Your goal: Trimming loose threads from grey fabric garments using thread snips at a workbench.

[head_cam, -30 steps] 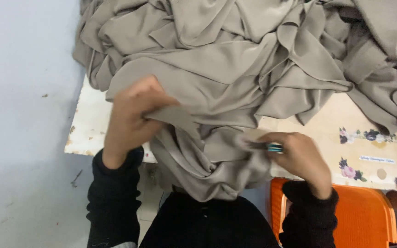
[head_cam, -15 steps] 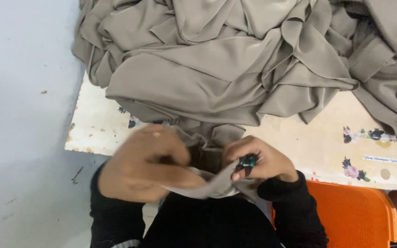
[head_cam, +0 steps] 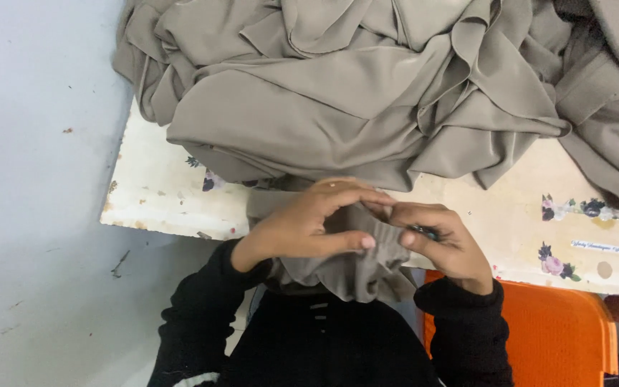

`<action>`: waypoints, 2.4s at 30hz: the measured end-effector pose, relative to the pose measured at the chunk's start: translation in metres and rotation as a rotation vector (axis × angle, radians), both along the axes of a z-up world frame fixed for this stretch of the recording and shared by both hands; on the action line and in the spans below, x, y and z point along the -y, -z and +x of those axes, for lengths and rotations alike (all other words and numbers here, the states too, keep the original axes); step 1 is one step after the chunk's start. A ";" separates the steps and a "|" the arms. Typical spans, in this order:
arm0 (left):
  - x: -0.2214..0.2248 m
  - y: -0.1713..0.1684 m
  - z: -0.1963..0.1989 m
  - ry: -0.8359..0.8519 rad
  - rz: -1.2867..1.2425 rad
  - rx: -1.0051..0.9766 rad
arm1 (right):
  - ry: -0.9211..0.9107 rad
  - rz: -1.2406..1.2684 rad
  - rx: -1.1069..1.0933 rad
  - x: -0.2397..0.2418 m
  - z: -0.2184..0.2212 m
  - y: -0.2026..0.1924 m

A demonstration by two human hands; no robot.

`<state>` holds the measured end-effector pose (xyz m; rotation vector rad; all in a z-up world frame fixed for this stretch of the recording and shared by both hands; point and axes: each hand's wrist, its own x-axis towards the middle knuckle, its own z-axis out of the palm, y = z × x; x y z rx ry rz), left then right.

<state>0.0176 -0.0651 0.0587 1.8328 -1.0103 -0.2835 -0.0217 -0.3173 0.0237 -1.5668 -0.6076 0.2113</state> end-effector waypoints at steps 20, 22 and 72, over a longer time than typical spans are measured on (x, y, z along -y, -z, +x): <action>0.030 0.050 -0.014 -0.029 -0.551 -0.438 | 0.660 -0.054 -0.014 -0.012 -0.029 -0.003; 0.027 0.050 -0.012 -0.010 -0.505 -0.387 | 0.634 -0.047 -0.036 -0.002 -0.038 0.000; 0.031 0.015 -0.018 -0.051 -0.299 0.366 | 0.253 0.096 0.275 0.000 -0.018 0.020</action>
